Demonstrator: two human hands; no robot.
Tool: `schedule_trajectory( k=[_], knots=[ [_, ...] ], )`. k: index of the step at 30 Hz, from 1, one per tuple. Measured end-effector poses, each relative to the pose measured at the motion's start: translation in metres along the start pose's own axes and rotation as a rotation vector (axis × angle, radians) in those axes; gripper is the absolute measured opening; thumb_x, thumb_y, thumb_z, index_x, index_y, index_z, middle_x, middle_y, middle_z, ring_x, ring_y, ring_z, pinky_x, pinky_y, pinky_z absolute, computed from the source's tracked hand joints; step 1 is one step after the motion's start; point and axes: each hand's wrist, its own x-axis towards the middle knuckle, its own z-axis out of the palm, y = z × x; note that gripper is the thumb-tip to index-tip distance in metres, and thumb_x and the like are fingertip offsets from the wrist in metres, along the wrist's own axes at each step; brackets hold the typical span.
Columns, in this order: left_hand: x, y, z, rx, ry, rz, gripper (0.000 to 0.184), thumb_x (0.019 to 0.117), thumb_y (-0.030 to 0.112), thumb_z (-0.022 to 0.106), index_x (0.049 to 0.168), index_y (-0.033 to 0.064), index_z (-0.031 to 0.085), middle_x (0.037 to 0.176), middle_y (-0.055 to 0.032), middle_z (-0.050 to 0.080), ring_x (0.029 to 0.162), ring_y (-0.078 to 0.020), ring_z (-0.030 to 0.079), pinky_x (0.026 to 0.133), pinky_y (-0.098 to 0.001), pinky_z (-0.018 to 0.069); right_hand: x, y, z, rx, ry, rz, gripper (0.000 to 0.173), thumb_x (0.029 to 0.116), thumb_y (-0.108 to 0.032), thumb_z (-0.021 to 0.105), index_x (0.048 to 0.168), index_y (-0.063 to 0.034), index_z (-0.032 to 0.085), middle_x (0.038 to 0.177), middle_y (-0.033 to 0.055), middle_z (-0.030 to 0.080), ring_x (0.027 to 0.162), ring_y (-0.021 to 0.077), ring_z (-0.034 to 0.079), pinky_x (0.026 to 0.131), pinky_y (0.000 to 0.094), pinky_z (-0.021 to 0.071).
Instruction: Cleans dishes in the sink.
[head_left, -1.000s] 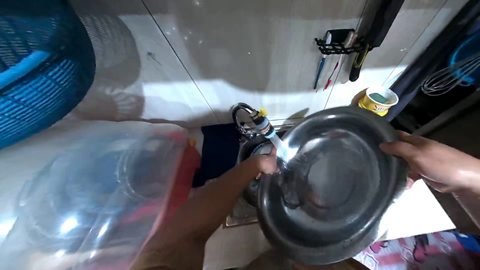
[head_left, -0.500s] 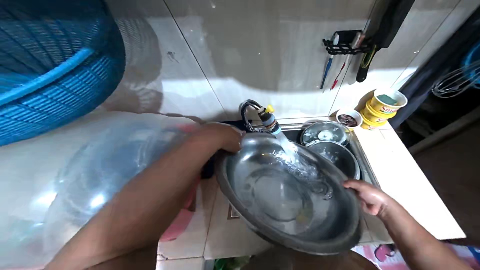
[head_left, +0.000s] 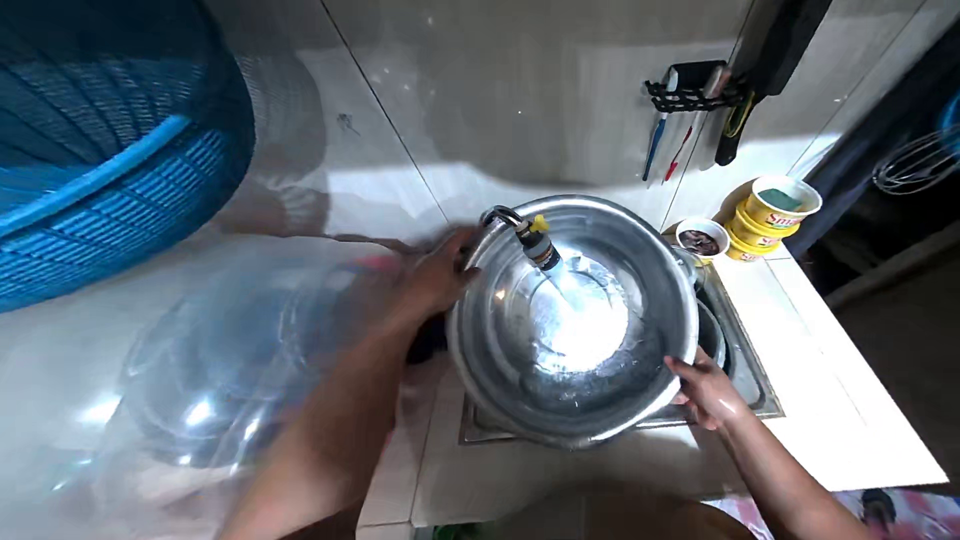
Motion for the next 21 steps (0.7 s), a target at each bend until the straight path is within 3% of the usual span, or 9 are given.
schedule_trajectory(
  k=[5,7,9,12,15,17,18,19,21],
  knots=[
    [-0.024,-0.020,0.100,-0.506,0.080,-0.212,0.076,0.0996,0.034,0.067,0.159,0.0114,0.026,0.142,-0.0231,0.054,0.124,-0.0336,0.060,0.102,-0.0542,0.0522,-0.007,-0.030,-0.003,-0.087,0.146,-0.187,0.048,0.1025,-0.020,0.062,0.147,-0.0184,0.044,0.120,0.0148,0.070,0.092,0.0356,0.074,0.068,0.0590,0.0642],
    [-0.027,-0.026,0.158,-0.721,0.103,-0.279,0.080,0.0973,0.039,0.069,0.157,0.0082,0.026,0.138,-0.0218,0.057,0.115,-0.0297,0.065,0.092,-0.0503,0.0591,-0.007,-0.041,-0.002,-0.183,0.222,-0.264,0.048,0.1014,-0.024,0.065,0.145,-0.0180,0.047,0.118,0.0121,0.071,0.091,0.0333,0.075,0.065,0.0576,0.0651],
    [-0.023,-0.025,0.210,-0.944,0.059,-0.309,0.083,0.0969,0.039,0.070,0.158,0.0122,0.021,0.136,-0.0211,0.057,0.106,-0.0299,0.068,0.080,-0.0497,0.0623,-0.012,-0.053,0.007,-0.323,0.275,-0.355,0.049,0.1012,-0.028,0.065,0.146,-0.0194,0.046,0.119,0.0064,0.071,0.095,0.0257,0.075,0.068,0.0524,0.0671],
    [0.001,-0.005,0.260,-1.196,-0.014,-0.350,0.087,0.0956,0.033,0.073,0.160,0.0241,0.015,0.140,-0.0177,0.056,0.110,-0.0329,0.068,0.080,-0.0534,0.0621,-0.022,-0.064,0.028,-0.586,0.334,-0.550,0.047,0.1010,-0.029,0.065,0.143,-0.0170,0.049,0.112,-0.0019,0.072,0.094,0.0105,0.073,0.076,0.0376,0.0666],
    [0.020,0.022,0.270,-1.238,-0.016,-0.370,0.091,0.0962,0.022,0.072,0.160,0.0262,0.008,0.139,-0.0182,0.056,0.106,-0.0333,0.069,0.073,-0.0529,0.0630,-0.033,-0.068,0.041,-0.761,0.339,-0.733,0.053,0.0982,-0.029,0.067,0.146,-0.0119,0.051,0.137,0.0029,0.062,0.118,0.0088,0.064,0.098,0.0304,0.0577],
    [0.030,0.033,0.272,-1.156,-0.045,-0.331,0.091,0.0952,0.019,0.071,0.161,0.0252,0.009,0.134,-0.0173,0.059,0.099,-0.0277,0.068,0.071,-0.0466,0.0606,-0.053,-0.078,0.058,-0.808,0.295,-0.792,0.065,0.0939,-0.030,0.072,0.153,-0.0176,0.047,0.149,0.0101,0.050,0.116,0.0136,0.063,0.092,0.0306,0.0587],
    [0.034,0.035,0.275,-1.147,-0.092,-0.291,0.086,0.0961,0.020,0.069,0.161,0.0230,0.013,0.137,-0.0145,0.059,0.108,-0.0252,0.067,0.082,-0.0462,0.0610,-0.065,-0.081,0.070,-0.788,0.262,-0.792,0.074,0.0909,-0.030,0.076,0.156,-0.0209,0.043,0.149,0.0130,0.046,0.107,0.0155,0.066,0.080,0.0314,0.0625],
    [0.039,0.035,0.282,-1.168,-0.126,-0.265,0.074,0.0977,0.022,0.068,0.158,0.0190,0.024,0.135,-0.0128,0.061,0.112,-0.0241,0.066,0.088,-0.0463,0.0595,-0.075,-0.081,0.080,-0.736,0.213,-0.786,0.082,0.0877,-0.029,0.080,0.159,-0.0237,0.039,0.151,0.0151,0.042,0.100,0.0188,0.069,0.071,0.0349,0.0663],
    [0.036,0.039,0.285,-1.247,-0.222,-0.278,0.043,0.1043,0.027,0.057,0.144,0.0116,0.048,0.125,-0.0115,0.067,0.110,-0.0232,0.066,0.089,-0.0469,0.0584,-0.089,-0.069,0.092,-0.671,0.105,-0.788,0.093,0.0824,-0.031,0.086,0.160,-0.0296,0.035,0.154,0.0148,0.036,0.101,0.0249,0.071,0.068,0.0421,0.0692]
  ],
)
